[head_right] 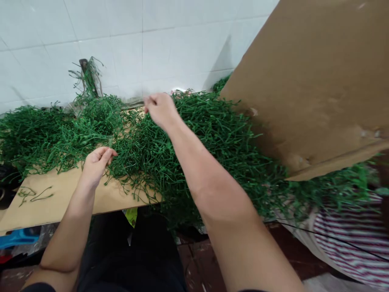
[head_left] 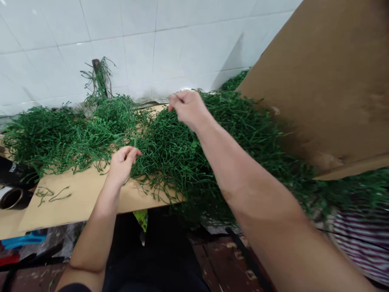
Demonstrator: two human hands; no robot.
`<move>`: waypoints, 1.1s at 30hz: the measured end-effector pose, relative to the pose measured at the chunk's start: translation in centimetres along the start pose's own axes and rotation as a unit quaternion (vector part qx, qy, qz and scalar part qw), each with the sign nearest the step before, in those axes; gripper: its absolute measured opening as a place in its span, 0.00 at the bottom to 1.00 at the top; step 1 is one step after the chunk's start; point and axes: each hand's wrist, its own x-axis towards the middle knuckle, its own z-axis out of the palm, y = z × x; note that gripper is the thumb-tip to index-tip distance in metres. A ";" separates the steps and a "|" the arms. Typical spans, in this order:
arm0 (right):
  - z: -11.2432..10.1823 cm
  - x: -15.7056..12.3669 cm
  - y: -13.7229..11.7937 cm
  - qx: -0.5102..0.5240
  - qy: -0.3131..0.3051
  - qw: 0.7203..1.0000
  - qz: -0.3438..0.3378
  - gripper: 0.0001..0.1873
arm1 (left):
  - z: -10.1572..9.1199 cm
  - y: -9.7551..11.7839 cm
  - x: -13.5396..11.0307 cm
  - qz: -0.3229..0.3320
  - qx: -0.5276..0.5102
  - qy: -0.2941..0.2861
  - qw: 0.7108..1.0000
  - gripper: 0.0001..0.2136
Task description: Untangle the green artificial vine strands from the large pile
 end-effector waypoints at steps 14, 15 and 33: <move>3.8 -2.9 -6.0 -0.039 -0.140 0.988 -0.050 0.15 | 0.8 0.4 2.0 0.010 -0.055 -0.074 0.996 0.16; 3.7 -2.7 -5.7 -0.038 -0.125 0.990 -0.047 0.16 | 0.8 0.2 2.1 0.005 -0.050 -0.075 0.996 0.16; 4.6 -3.9 -5.5 -0.054 -0.124 0.990 -0.032 0.13 | 1.4 -0.4 2.4 -0.052 -0.107 -0.053 0.992 0.13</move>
